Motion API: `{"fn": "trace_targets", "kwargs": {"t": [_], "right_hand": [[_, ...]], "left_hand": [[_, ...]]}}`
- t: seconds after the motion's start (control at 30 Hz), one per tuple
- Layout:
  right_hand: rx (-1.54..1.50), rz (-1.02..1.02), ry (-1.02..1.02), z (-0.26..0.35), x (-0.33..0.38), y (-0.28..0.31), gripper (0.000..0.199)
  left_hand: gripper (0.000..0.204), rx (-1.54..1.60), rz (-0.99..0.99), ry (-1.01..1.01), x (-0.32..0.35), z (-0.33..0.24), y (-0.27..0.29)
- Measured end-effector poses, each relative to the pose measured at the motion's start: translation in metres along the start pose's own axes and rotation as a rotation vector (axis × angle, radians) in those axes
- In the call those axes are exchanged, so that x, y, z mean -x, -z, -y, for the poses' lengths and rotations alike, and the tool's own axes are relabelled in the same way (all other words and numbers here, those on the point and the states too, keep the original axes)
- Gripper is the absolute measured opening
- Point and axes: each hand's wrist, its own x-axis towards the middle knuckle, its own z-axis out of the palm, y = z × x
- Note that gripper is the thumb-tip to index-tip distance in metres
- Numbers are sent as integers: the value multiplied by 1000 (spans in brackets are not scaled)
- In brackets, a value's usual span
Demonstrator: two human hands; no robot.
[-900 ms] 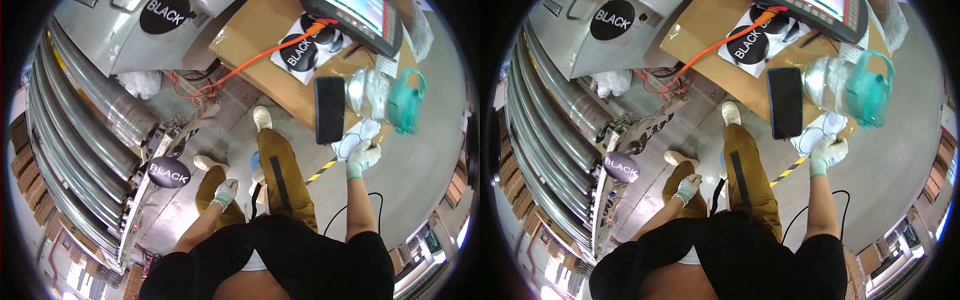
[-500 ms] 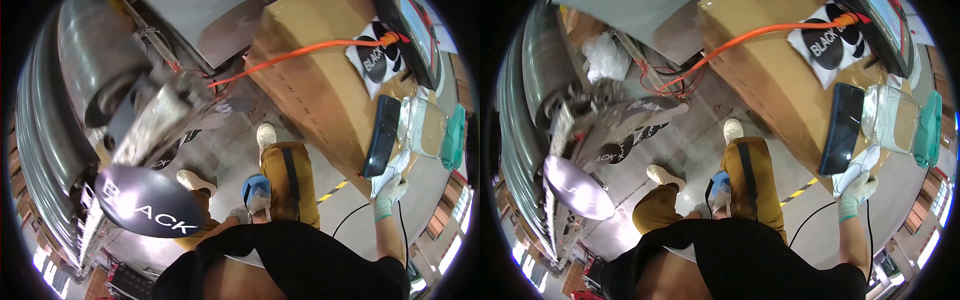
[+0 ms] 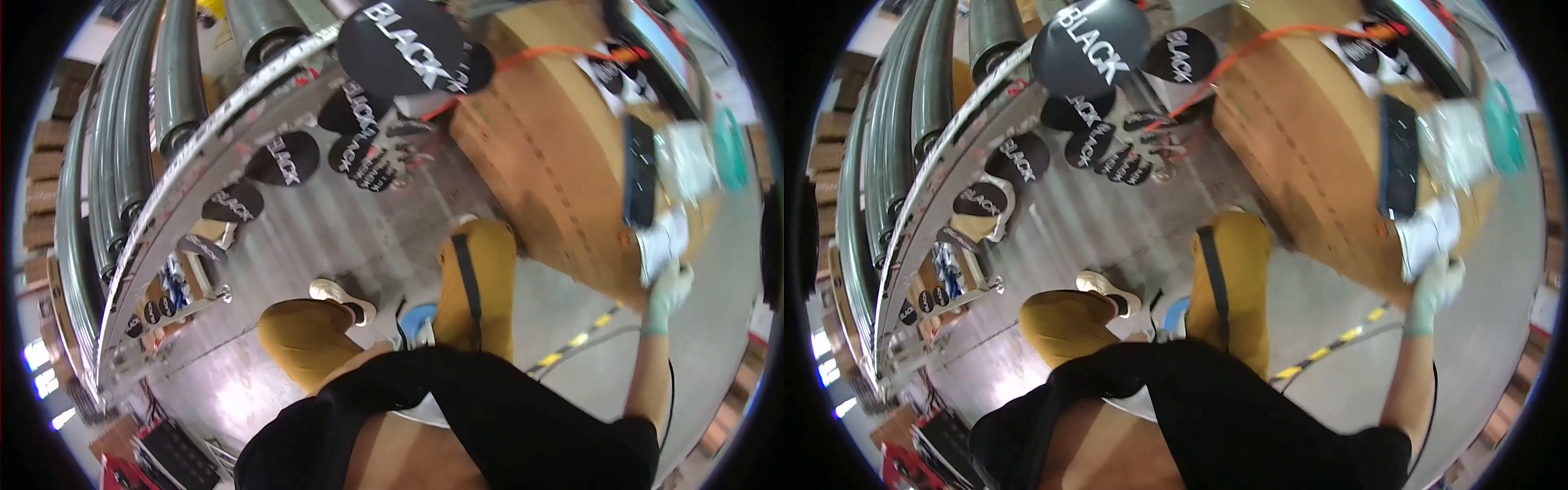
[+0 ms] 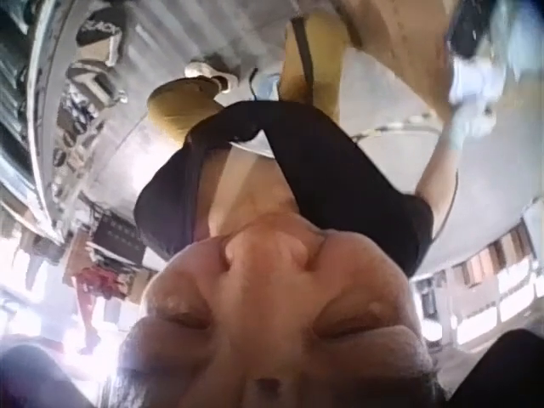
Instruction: Applying circular 'BLACK' labels to small round plastic components at a warehouse workstation.
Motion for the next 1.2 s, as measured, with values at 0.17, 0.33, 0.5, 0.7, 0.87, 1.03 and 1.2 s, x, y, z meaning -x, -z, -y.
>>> {"fn": "trace_targets", "kwargs": {"t": [0.17,0.33,0.5,0.7,0.87,1.03,1.2], "right_hand": [[-758,-329,59,53,37,-43,23],[-340,19,1000,177,54,-28,25],[65,100,1247,212,-17,-107,73],[188,469,1134,244,-40,-153,69],[339,368,1208,250,-40,-144,51],[366,75,1546,252,-60,-140,27],[187,8,1686,259,-54,-97,13]], "left_hand": [[49,-85,-253,-307,-10,35,-31],[46,-70,-505,-388,12,71,-56],[31,457,-521,287,16,-44,74],[35,612,-490,514,47,-63,60],[32,536,-425,446,52,-74,64],[32,539,-441,453,47,-72,79],[36,725,-542,357,60,-76,112]]}}
